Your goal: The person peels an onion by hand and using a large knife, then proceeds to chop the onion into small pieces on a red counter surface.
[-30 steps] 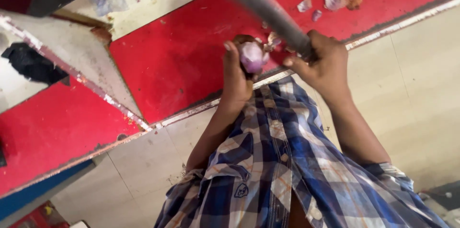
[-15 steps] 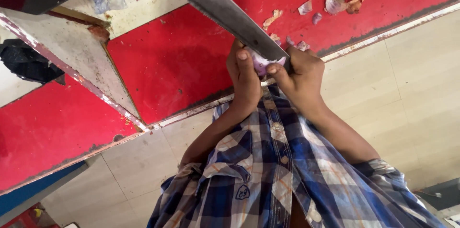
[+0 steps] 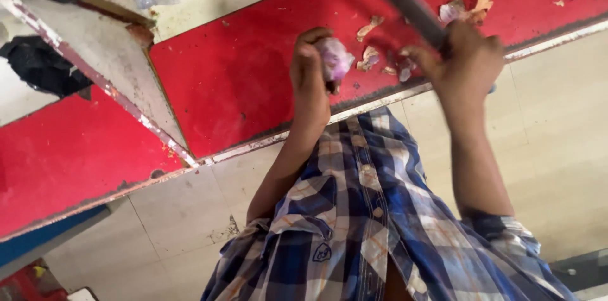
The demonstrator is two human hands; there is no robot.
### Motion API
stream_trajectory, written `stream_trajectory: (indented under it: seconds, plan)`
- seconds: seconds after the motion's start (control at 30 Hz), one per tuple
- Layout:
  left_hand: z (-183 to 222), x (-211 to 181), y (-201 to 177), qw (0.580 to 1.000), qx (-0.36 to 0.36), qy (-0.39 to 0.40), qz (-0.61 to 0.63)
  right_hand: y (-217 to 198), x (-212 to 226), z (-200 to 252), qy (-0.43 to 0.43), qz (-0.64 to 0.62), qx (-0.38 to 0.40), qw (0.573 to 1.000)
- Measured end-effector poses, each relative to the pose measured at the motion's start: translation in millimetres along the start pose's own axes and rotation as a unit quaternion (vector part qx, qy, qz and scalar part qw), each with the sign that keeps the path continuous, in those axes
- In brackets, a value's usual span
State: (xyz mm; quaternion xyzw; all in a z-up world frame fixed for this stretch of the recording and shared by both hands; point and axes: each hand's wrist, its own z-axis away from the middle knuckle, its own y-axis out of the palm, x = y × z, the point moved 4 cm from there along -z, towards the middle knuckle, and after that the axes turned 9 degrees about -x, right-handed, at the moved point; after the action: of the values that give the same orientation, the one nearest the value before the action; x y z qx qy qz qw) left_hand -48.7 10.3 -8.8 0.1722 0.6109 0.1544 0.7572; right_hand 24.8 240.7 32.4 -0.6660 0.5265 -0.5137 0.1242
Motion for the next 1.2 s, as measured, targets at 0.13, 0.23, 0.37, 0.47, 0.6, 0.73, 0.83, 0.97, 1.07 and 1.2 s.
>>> stream_trajectory:
  seconds: [0.13, 0.23, 0.37, 0.47, 0.6, 0.73, 0.83, 0.97, 1.07, 1.2]
  plan:
    - [4.5, -1.3, 3.0, 0.997, 0.045, 0.052, -0.031, -2.0, 15.8, -13.2, -0.036, 0.002, 0.050, 0.998]
    - [10.8, 8.3, 1.9, 0.986, 0.112, 0.116, -0.049, -0.5, 44.8, -9.6, -0.076, -0.069, 0.114, 0.988]
    - [15.9, 10.1, 2.9, 0.985, 0.097, 0.125, -0.066, 1.6, 74.7, -14.4, -0.178, -0.050, 0.134, 0.974]
    - [17.6, -7.4, 7.9, 0.980, 0.112, 0.142, -0.080, 5.7, 73.5, -16.0, -0.195, -0.029, 0.166, 0.966]
    - [17.4, -19.2, 15.2, 0.978, 0.099, 0.104, -0.149, 15.3, 73.7, -2.8, -0.215, -0.065, 0.181, 0.957]
    - [10.3, -18.0, 14.4, 0.976, 0.061, 0.127, -0.166, 20.2, 75.8, 13.4, -0.235, -0.038, 0.155, 0.959]
    - [1.1, -3.0, 8.6, 0.986, 0.010, 0.076, -0.145, 22.2, 69.3, 13.7, -0.205, -0.077, 0.128, 0.967]
    - [-4.5, 5.8, 2.6, 0.998, 0.016, -0.055, 0.025, 14.3, 39.0, -8.1, 0.030, -0.180, 0.095, 0.979]
    - [2.9, 7.9, 4.5, 0.997, 0.048, -0.057, -0.020, 3.3, 37.0, -15.9, -0.079, -0.067, 0.078, 0.992]
    - [7.9, 25.3, 9.8, 0.996, 0.088, 0.003, -0.034, 14.1, 52.7, -15.3, -0.067, -0.093, 0.137, 0.984]
